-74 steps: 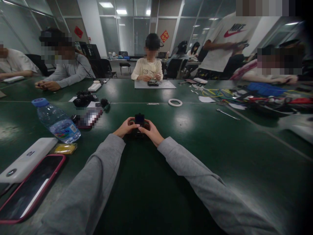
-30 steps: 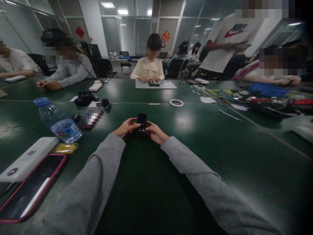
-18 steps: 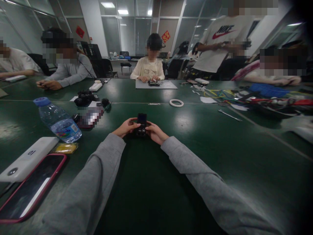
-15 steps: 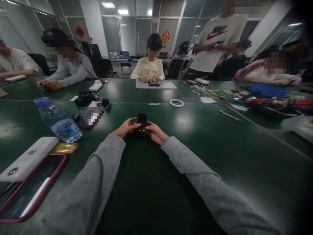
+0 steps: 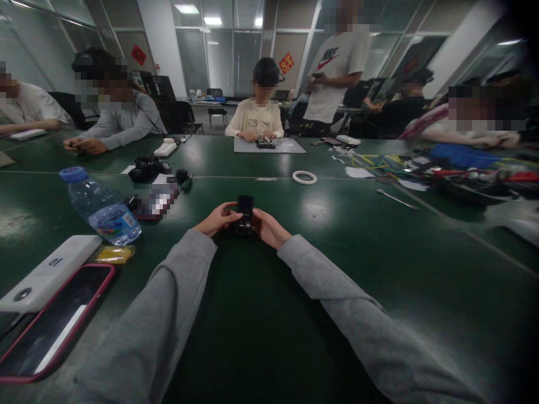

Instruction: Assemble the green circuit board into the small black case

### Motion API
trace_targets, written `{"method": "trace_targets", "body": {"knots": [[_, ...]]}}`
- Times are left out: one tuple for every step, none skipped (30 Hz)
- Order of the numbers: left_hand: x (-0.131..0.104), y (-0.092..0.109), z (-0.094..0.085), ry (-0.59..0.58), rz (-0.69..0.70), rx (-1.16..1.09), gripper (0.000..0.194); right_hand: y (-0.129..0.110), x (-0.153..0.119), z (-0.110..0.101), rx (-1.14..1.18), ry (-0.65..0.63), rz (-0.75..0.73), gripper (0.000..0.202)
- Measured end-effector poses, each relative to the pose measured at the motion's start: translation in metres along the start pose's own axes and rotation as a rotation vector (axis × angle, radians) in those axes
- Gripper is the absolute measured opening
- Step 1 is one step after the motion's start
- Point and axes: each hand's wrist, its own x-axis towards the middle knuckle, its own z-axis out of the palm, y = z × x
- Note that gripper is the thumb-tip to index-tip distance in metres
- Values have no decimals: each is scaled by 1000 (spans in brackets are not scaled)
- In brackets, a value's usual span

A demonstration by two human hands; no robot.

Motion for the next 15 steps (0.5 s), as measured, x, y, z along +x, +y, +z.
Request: {"method": "trace_targets", "body": {"knots": [[0,0,0,-2,1,1,76,0,0,0,6,-5,2,46],[0,0,0,-4,2,3,77,0,0,0,15,-9,7,46],[0,0,-1,-4,3,6,77,0,0,-1,23,-12,13,45],[0,0,-1,-5,4,8,77,0,1,-1,23,-14,18,44],[0,0,-1,-6,4,10,77,1,1,-2,25,-17,24,44],[0,0,0,-6,4,9,77,1,2,-2,31,-19,30,44],[0,0,0,-5,2,7,77,2,2,-3,40,-18,34,45],[-1,1,0,-2,-1,2,77,2,3,-4,52,-11,35,46],[-1,2,1,0,-4,-4,77,3,3,-4,62,-4,34,47],[-2,3,2,4,-7,-10,77,4,3,-4,70,2,30,49],[-3,5,3,8,-9,-15,76,5,3,-5,71,4,22,52],[-4,6,4,11,-10,-19,75,5,3,-5,66,1,14,56],[-5,7,5,13,-8,-21,73,6,2,-5,55,-6,5,59],[-6,8,5,14,-6,-23,72,7,2,-5,40,-12,-5,61],[-6,9,6,14,-4,-24,71,7,1,-4,24,-14,-15,63]]}}
